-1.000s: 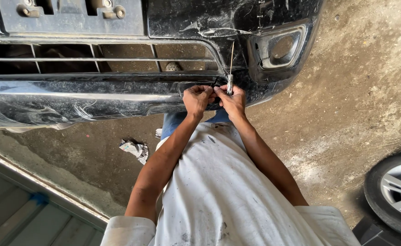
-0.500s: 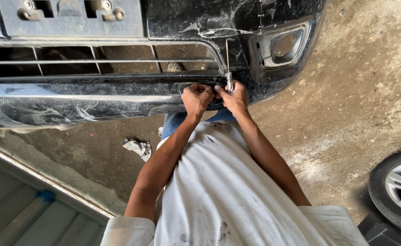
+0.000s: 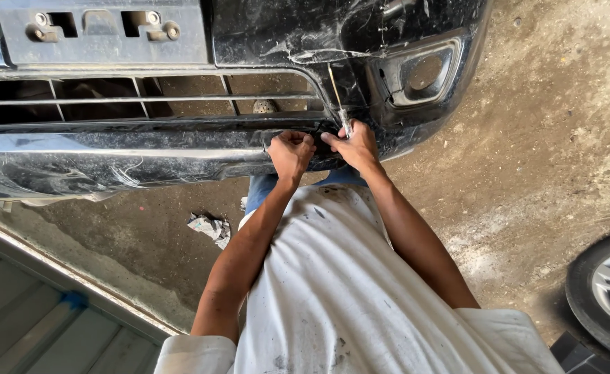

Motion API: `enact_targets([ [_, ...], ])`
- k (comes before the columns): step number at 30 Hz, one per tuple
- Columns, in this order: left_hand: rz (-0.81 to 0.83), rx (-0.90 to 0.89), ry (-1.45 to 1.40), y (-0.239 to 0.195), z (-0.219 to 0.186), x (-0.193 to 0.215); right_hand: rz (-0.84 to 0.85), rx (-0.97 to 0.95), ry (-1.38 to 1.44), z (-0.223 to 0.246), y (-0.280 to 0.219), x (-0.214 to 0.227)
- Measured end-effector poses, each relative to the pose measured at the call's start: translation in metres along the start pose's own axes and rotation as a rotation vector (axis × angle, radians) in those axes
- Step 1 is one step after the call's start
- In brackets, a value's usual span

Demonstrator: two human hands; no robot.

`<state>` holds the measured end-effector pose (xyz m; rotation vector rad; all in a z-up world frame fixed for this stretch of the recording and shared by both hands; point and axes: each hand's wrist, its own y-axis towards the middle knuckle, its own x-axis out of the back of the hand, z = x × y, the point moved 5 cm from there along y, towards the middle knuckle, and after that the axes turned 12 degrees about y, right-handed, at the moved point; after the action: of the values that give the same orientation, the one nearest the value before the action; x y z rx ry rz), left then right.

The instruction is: The person uses a small tool to scrape and smooth a damaged area on the front bumper of a car. They work on the corner of the bumper, applying pressure to the surface, then step back and walk away from the vehicle.

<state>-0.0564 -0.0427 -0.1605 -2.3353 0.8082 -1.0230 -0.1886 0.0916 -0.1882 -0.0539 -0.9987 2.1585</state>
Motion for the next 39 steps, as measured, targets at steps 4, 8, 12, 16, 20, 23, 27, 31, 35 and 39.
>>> enact_targets([
  [4, -0.038, -0.012, 0.042, -0.001, -0.005, -0.001, -0.002, -0.04, 0.006, 0.002, 0.003, 0.001],
  [8, -0.042, -0.001, 0.091, 0.003, -0.004, -0.003, 0.006, -0.042, 0.015, 0.003, 0.005, 0.002],
  [12, -0.054, -0.005, 0.018, 0.003, 0.002, -0.006, 0.026, 0.01, 0.039, 0.002, 0.006, 0.002],
  [16, -0.105, 0.005, -0.005, 0.001, 0.005, -0.009, 0.035, 0.028, 0.074, -0.001, 0.006, 0.001],
  [20, -0.147, -0.008, -0.006, -0.003, 0.005, -0.01, 0.041, 0.039, 0.099, -0.003, 0.006, 0.0],
  [23, -0.175, -0.04, 0.025, -0.005, 0.005, -0.01, 0.053, 0.043, 0.102, -0.004, 0.007, -0.001],
  [27, -0.194, -0.037, -0.017, -0.01, 0.002, -0.014, 0.067, 0.057, 0.098, -0.005, 0.009, -0.002],
  [31, -0.223, -0.089, -0.06, -0.011, 0.007, -0.019, 0.081, 0.09, 0.101, 0.001, 0.007, 0.002],
  [35, -0.228, -0.076, -0.128, -0.011, 0.015, -0.02, 0.102, 0.099, 0.147, 0.0, 0.008, 0.001],
  [39, -0.265, -0.04, -0.078, -0.014, 0.009, -0.018, 0.103, 0.098, 0.14, 0.0, 0.008, 0.001],
])
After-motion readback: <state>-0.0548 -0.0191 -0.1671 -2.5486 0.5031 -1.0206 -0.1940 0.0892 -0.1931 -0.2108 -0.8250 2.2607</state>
